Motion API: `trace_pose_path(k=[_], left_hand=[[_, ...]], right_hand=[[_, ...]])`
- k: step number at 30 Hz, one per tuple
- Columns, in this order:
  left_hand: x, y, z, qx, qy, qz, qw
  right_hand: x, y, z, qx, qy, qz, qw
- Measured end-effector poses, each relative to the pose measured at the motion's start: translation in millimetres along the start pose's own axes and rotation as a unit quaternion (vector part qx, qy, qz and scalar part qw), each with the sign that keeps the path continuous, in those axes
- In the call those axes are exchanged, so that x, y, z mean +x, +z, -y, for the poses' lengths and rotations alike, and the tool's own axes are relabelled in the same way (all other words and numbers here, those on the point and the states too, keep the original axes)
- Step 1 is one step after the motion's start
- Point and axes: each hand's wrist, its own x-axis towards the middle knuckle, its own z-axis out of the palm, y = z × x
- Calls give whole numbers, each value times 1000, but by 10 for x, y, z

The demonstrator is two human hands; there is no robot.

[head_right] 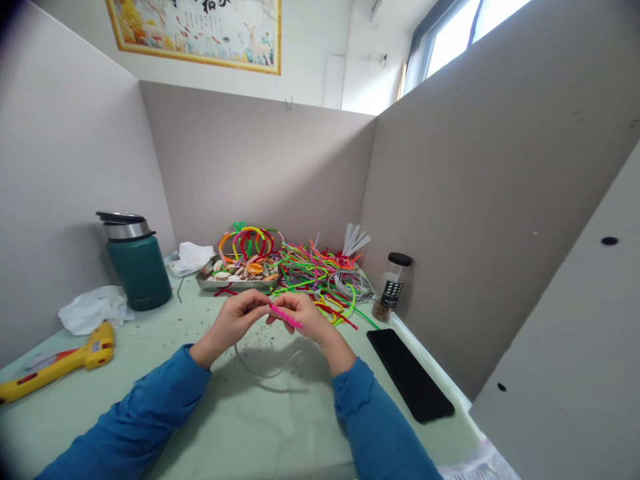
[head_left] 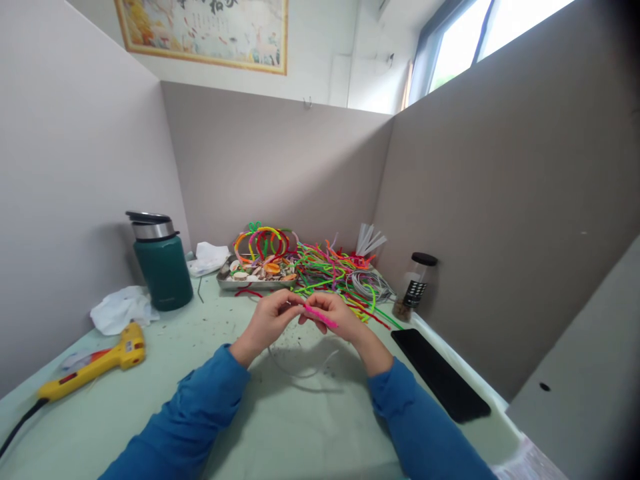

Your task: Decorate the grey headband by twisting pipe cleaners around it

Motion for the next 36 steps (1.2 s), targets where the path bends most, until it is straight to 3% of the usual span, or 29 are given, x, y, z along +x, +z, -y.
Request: trace_pose_path(k=[4,8,12,16,19,24,36], left_hand=[[5,-5,-5,-7,19,-7,1000],[27,-9,-14,-37,-6,-17,999],[39,-8,12,-41,-39,-23,998],[38,0,69,23,-74,-25,997],[39,8,109,57,-73,-24,995],[41,12,151,68,-75,-17,995],[43,18,152,80,-91,1,993]], right_hand=[[4,40,6,15,4,-3,1000],[37,69,7,22,16,-28,999],[57,6,26,27,8,-117,993],[31,-57,96,-30,-62,-181,981],[10,-10,125,-143,-126,-161,968],[6,101,84,-295,-216,-119,923],[10,99,-5,-406,-201,-114,884]])
